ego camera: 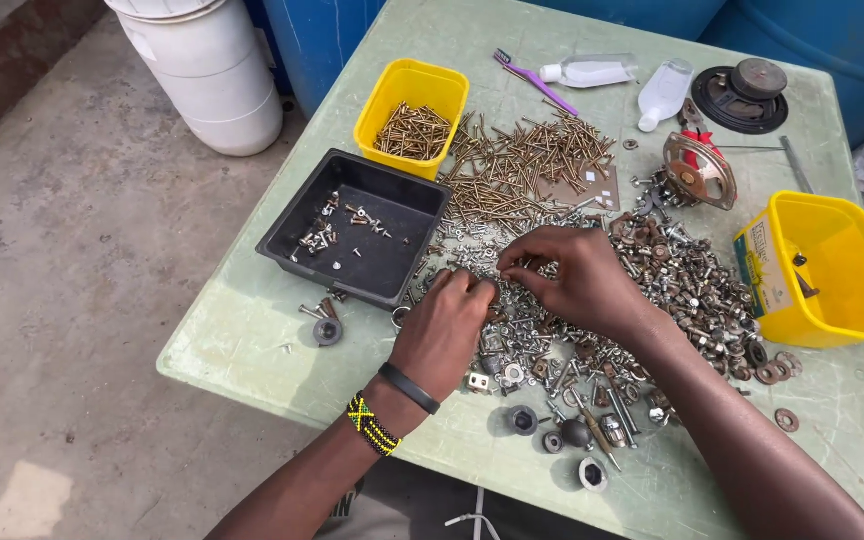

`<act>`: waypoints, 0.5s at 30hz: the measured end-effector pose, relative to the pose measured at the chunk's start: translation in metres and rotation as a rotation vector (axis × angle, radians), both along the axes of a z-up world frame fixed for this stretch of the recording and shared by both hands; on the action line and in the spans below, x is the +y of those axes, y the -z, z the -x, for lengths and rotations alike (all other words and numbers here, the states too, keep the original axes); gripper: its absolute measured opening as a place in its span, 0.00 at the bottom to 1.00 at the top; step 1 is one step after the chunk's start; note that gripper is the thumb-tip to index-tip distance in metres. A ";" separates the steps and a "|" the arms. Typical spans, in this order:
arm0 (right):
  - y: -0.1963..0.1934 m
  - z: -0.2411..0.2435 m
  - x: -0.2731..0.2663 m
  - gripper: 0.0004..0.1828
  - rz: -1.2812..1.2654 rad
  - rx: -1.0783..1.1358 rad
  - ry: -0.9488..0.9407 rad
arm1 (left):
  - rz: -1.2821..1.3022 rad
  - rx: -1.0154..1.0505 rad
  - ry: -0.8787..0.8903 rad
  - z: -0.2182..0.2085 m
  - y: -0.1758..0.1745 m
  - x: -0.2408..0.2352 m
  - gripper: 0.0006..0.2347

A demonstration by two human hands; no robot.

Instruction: The person sorts a mixed pile of metal fasteners on a table, picking up individual items and placing them into separate yellow and black containers. The person handles screws, nails, and washers by hand, moving them from the central pile into the bins.

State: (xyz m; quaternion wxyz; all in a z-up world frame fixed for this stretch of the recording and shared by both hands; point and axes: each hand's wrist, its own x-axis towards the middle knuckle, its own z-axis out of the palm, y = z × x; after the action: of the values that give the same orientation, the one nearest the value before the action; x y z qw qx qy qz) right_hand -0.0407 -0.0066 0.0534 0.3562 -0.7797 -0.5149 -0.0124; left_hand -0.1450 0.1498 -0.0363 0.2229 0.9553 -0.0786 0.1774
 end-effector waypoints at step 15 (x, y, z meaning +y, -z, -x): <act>-0.061 0.014 0.098 0.14 -0.034 0.077 -0.136 | 0.063 0.017 -0.017 -0.009 0.000 -0.010 0.04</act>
State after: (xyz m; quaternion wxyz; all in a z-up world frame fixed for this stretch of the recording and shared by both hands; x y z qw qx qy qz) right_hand -0.0551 0.0914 0.1146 0.3890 -0.7367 -0.5522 0.0330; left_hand -0.1363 0.1402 -0.0359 0.2518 0.9500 -0.0629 0.1735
